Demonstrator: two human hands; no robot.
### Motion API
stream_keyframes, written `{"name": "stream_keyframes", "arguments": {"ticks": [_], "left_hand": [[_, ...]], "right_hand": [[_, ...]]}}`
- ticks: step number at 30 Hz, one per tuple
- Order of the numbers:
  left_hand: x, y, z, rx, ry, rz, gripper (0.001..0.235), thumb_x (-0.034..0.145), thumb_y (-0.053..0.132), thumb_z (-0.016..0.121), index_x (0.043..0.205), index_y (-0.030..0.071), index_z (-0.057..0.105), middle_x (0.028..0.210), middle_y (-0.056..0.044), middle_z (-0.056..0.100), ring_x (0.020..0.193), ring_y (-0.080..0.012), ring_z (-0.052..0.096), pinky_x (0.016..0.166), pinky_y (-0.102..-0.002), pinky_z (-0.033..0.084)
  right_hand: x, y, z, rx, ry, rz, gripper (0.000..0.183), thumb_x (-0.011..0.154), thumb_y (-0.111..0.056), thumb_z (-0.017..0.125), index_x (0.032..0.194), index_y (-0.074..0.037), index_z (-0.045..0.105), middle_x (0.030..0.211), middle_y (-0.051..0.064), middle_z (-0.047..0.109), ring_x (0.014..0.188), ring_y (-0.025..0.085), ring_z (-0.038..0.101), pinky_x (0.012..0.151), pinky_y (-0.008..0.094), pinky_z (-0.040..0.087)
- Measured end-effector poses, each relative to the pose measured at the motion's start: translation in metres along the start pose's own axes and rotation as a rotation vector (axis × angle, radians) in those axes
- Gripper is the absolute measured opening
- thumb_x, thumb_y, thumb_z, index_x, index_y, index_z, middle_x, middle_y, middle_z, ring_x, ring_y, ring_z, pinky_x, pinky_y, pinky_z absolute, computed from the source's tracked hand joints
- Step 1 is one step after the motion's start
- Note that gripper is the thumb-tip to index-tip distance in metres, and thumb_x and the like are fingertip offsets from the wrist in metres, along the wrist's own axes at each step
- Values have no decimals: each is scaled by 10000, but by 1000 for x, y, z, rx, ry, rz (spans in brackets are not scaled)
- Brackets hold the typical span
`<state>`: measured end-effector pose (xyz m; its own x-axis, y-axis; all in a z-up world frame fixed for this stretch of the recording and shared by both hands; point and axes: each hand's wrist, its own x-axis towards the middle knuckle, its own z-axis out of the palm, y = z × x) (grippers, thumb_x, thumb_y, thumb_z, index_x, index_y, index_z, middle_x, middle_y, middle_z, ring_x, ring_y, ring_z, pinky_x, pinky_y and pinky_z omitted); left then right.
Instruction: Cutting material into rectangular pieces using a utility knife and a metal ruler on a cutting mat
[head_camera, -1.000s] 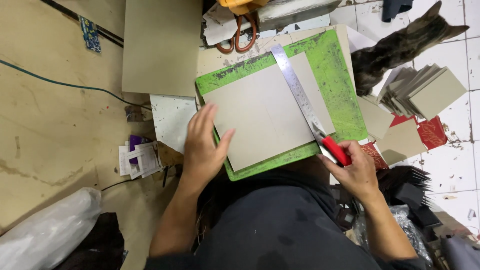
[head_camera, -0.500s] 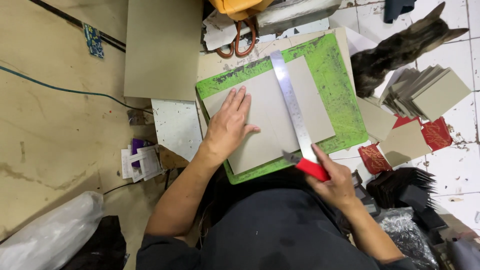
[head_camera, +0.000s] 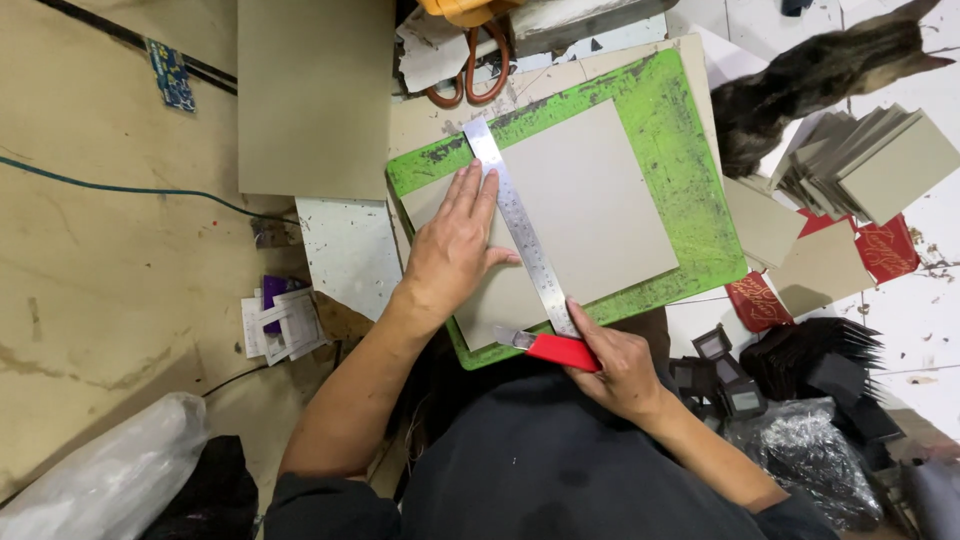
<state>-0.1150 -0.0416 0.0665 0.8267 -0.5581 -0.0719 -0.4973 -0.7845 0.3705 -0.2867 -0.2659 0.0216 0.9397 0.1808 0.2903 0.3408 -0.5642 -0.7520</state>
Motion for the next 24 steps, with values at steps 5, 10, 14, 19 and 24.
{"name": "stream_keyframes", "arguments": {"ticks": [5,10,14,19,24], "left_hand": [[2,-4,8,39,19,5,1060,722,516,840,1525,-36,423,1594,-281,374,1471,-436,388,1045,-497,523],[3,-4,10,45,0,-13,1077,714,530,842,1534,-24,417,1607,-263,366,1478,-423,381,1041,-492,527],[4,-4,11,43,-11,-24,1086,714,524,848,1541,-25,406,1622,-251,350,1483,-419,375,1034,-501,528],[5,-5,13,69,-16,-24,1089,713,537,848,1542,-17,409,1621,-241,357,1486,-405,377,1045,-485,525],[5,-7,15,91,-24,-21,1091,706,554,840,1539,-14,420,1616,-236,370,1481,-393,390,1052,-472,524]], "right_hand": [[0,1,-3,67,-19,51,678,753,-121,796,1394,20,624,1040,208,772,802,384,751,627,446,598],[-6,7,2,84,-15,71,673,753,-129,801,1391,6,632,1013,202,775,796,380,752,623,452,593],[-4,4,1,76,-9,67,661,763,-145,798,1389,-5,638,1015,190,777,798,366,755,630,438,594],[4,-3,-4,85,-20,72,653,767,-133,789,1385,11,634,962,204,771,769,380,748,612,449,587],[6,-6,-6,92,-28,86,660,772,-146,789,1390,17,623,925,216,760,746,392,741,593,467,579]]}}
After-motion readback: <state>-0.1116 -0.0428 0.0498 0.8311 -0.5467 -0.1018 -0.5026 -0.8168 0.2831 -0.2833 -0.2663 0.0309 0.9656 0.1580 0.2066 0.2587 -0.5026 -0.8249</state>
